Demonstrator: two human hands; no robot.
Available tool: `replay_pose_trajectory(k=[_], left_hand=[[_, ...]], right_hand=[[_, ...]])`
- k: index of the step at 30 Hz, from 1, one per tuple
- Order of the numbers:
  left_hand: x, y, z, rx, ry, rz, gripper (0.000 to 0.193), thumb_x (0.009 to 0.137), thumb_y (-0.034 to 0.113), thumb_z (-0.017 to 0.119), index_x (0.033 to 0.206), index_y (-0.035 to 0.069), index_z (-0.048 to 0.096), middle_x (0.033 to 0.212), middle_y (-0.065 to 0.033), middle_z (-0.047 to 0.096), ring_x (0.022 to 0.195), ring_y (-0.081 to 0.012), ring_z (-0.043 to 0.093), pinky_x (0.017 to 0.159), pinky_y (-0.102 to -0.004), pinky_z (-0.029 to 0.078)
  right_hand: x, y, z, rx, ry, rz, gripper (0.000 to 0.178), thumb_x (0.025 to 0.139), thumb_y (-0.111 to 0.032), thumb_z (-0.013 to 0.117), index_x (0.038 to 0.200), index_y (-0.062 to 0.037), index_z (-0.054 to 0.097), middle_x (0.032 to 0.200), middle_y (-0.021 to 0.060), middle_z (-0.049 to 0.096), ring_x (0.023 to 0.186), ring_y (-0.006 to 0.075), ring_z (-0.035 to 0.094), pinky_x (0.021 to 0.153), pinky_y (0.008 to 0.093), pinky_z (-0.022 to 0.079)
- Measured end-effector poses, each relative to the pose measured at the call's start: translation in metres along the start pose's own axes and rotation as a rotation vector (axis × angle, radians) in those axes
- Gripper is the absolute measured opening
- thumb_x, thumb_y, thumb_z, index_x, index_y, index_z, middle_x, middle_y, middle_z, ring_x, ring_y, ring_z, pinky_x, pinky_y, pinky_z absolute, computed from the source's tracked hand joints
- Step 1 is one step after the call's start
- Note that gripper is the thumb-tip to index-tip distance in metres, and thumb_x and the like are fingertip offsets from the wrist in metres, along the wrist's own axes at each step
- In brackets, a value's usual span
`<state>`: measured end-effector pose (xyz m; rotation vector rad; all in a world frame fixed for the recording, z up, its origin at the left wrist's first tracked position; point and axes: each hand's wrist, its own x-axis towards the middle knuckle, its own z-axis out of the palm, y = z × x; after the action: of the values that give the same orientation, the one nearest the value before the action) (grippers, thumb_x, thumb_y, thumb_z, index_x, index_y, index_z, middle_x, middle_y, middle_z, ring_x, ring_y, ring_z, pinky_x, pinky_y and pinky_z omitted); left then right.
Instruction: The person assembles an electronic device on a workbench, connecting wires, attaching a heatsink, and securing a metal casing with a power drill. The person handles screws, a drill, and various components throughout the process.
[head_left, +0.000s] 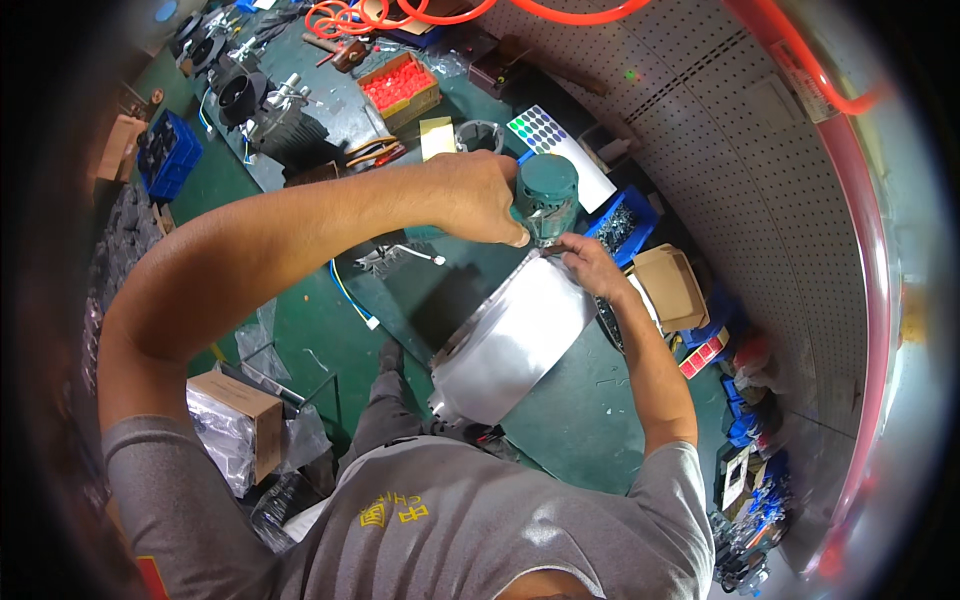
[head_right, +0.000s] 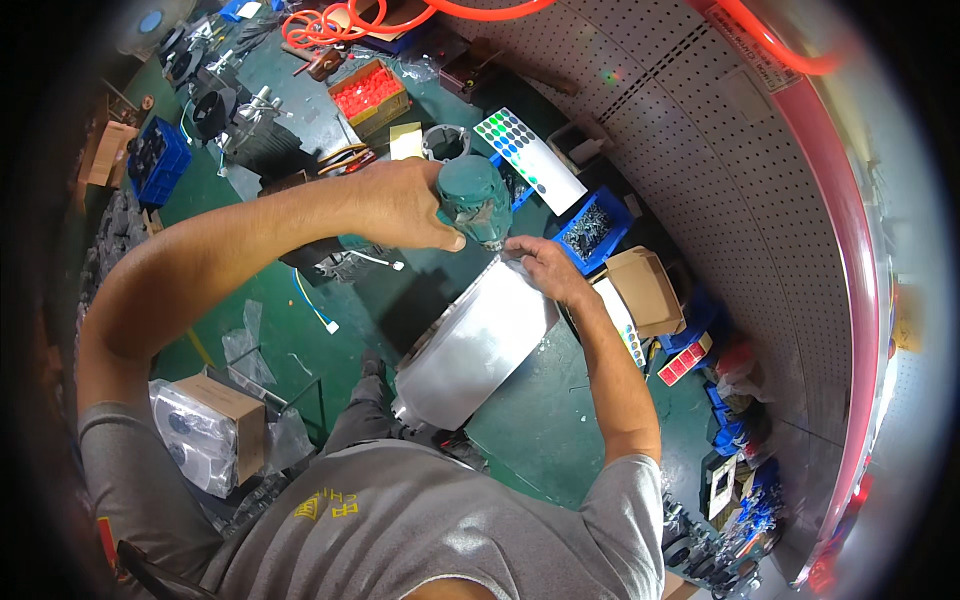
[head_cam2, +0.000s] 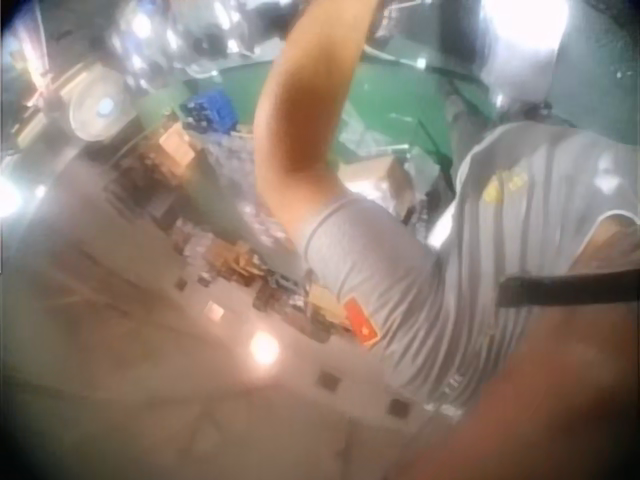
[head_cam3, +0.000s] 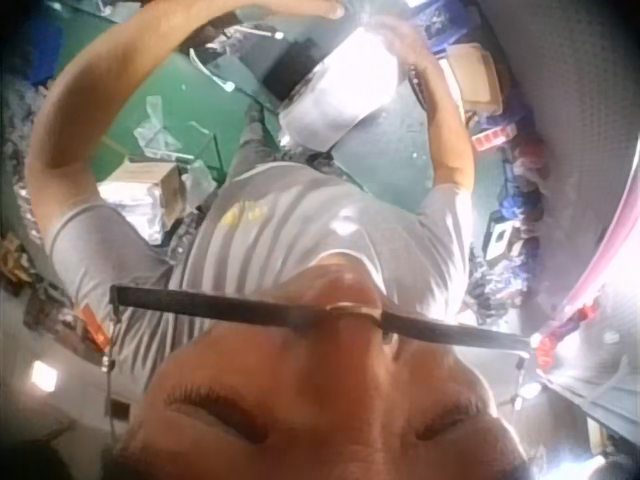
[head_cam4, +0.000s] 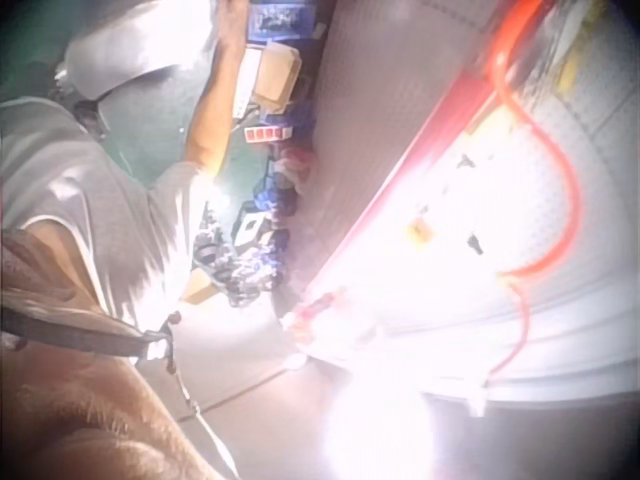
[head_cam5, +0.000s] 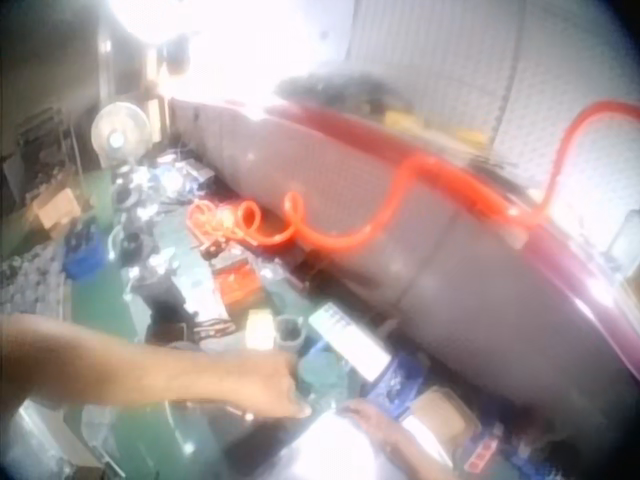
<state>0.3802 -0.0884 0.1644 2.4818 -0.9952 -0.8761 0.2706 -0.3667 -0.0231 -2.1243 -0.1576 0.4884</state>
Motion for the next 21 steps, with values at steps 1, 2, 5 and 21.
replay_pose_trajectory(k=[1, 2, 5, 21], left_hand=[[0.003, 0.002, -0.002, 0.014, -0.021, -0.002, 0.057, 0.080, 0.044, 0.079, 0.124, 0.010, 0.067, 0.111, -0.0180, 0.074, 0.106, -0.0362, 0.070, 0.093, -0.0448, 0.055], [0.005, 0.007, -0.006, 0.029, -0.042, -0.003, 0.057, 0.079, 0.044, 0.079, 0.123, 0.010, 0.067, 0.111, -0.0176, 0.074, 0.105, -0.0359, 0.071, 0.092, -0.0449, 0.055], [0.006, 0.027, -0.018, 0.076, -0.098, 0.022, 0.056, 0.079, 0.044, 0.078, 0.119, 0.006, 0.067, 0.108, -0.0169, 0.075, 0.103, -0.0361, 0.071, 0.090, -0.0451, 0.056], [0.040, 0.065, -0.009, 0.176, -0.220, -0.064, 0.058, 0.075, 0.042, 0.080, 0.118, 0.005, 0.071, 0.117, -0.0182, 0.074, 0.113, -0.0347, 0.070, 0.098, -0.0422, 0.054]], right_hand=[[0.000, 0.002, 0.001, 0.042, 0.047, 0.020, 0.040, 0.086, 0.000, 0.051, 0.122, 0.0034, 0.068, 0.117, 0.0167, 0.073, 0.110, 0.0270, 0.069, 0.103, 0.0373, 0.051], [-0.001, 0.004, 0.002, 0.085, 0.095, 0.041, 0.038, 0.088, -0.002, 0.052, 0.121, 0.0038, 0.068, 0.115, 0.0164, 0.074, 0.107, 0.0264, 0.069, 0.101, 0.0373, 0.052], [0.003, 0.025, 0.003, 0.099, 0.210, 0.151, 0.031, 0.091, -0.010, 0.058, 0.116, 0.0049, 0.070, 0.105, 0.0156, 0.076, 0.100, 0.0246, 0.070, 0.093, 0.0372, 0.053], [0.019, 0.079, 0.023, 0.137, 0.232, 0.338, 0.040, 0.091, -0.036, 0.065, 0.097, 0.0000, 0.080, 0.097, 0.0211, 0.077, 0.092, 0.0319, 0.071, 0.088, 0.0403, 0.053]])
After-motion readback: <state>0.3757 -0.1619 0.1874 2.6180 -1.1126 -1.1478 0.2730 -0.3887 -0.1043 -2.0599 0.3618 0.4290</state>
